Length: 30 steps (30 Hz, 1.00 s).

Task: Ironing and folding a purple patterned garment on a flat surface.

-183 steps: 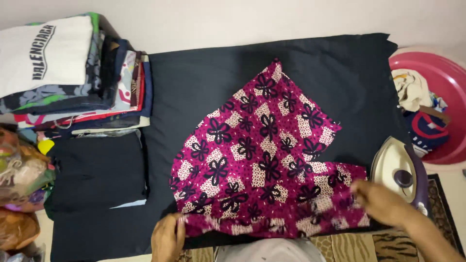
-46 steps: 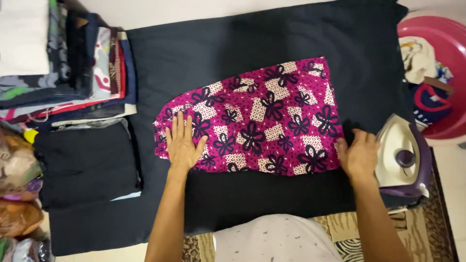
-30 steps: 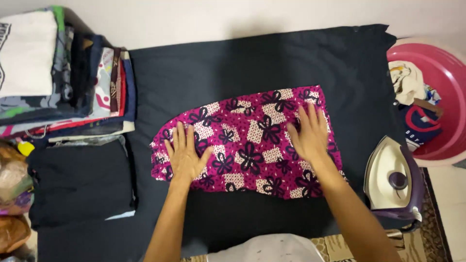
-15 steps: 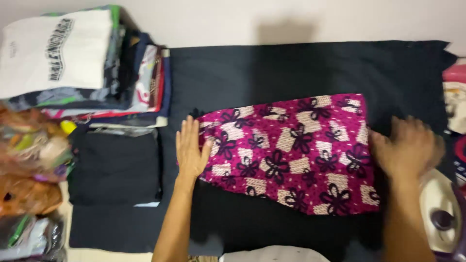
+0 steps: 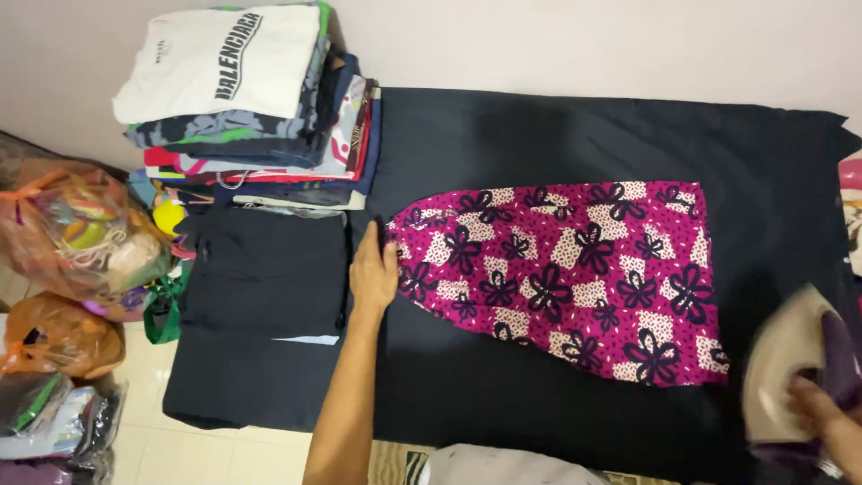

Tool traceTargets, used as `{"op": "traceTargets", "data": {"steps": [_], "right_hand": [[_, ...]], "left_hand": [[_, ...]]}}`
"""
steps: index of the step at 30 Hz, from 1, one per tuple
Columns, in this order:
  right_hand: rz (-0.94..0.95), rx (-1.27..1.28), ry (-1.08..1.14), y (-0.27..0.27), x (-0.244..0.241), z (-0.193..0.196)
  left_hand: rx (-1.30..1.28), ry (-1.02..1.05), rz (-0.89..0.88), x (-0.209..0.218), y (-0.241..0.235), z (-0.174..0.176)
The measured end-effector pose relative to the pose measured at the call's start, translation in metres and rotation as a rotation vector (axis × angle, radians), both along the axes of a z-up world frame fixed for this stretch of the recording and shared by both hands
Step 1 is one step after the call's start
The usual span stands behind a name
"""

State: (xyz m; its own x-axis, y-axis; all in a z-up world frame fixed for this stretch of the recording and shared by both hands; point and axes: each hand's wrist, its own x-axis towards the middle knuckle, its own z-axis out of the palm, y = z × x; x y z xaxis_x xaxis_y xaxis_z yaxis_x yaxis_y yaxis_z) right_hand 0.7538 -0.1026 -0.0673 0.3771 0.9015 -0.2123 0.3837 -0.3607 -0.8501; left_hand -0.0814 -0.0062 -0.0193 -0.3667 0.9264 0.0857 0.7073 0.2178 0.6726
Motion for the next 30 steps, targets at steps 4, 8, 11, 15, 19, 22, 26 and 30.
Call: {"op": "traceTargets", "data": {"steps": [4,8,11,15,19,22,26,30], "right_hand": [[0.102,0.012,0.033,0.028,-0.301,0.198],[0.38,-0.077,0.043,0.081,-0.477,0.243],[0.514,-0.121,0.056,0.113,-0.571,0.209],[0.616,-0.037,-0.341,0.14,-0.612,0.14],[0.64,-0.212,-0.457,0.145,-0.578,0.147],[0.53,-0.06,-0.423,0.153,-0.496,0.124],[0.25,-0.362,-0.417,0.163,-0.348,0.147],[0.048,-0.276,-0.633,0.172,-0.214,0.135]], "left_hand": [[0.068,0.264,-0.146,0.019,0.004,0.013],[0.063,0.328,-0.18,0.033,0.013,0.008],[-0.096,0.384,-0.178,0.035,0.017,0.003],[-0.133,0.478,-0.182,0.035,0.021,-0.001],[-0.166,0.519,-0.167,0.038,0.017,0.005],[-0.18,0.534,-0.165,0.038,0.016,0.008],[-0.186,0.535,-0.177,0.039,0.017,0.011],[-0.173,0.54,-0.158,0.04,0.019,0.007]]}}
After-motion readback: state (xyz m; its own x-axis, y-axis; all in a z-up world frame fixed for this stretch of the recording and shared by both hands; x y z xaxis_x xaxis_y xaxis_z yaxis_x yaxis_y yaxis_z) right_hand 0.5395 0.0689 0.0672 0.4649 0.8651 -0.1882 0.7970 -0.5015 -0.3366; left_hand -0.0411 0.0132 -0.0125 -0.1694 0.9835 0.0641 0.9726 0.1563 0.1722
